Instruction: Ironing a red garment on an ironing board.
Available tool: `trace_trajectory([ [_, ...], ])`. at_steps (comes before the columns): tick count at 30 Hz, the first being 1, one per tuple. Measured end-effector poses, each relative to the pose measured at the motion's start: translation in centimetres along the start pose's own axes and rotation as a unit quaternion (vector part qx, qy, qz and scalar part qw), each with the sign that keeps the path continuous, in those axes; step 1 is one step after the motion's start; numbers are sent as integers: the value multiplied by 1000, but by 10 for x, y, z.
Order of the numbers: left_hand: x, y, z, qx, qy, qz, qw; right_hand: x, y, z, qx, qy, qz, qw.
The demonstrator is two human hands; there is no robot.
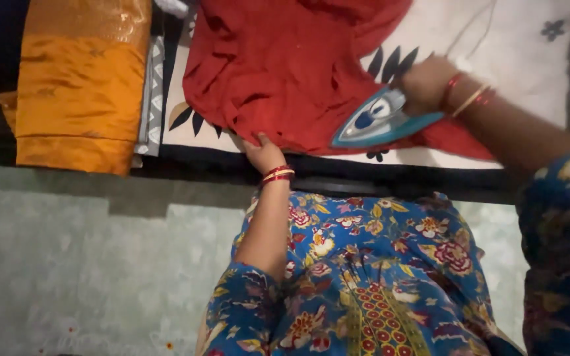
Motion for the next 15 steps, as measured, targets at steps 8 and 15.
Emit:
trace_trajectory([
  [8,0,-6,-8,-5,31,-2,1000,41,17,43,-93,-29,-77,992],
  [15,-54,-5,34,141,-143,92,975,-49,75,90,-86,181,-113,973],
])
Point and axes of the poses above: each hand's wrist, its own z-axis away from the middle knuckle, its own y-axis out of the palm, x = y × z, the point moved 1 cm from there along -z, towards the middle knuckle, and after that the axes turned 12 degrees about x, right-handed, at the moved point
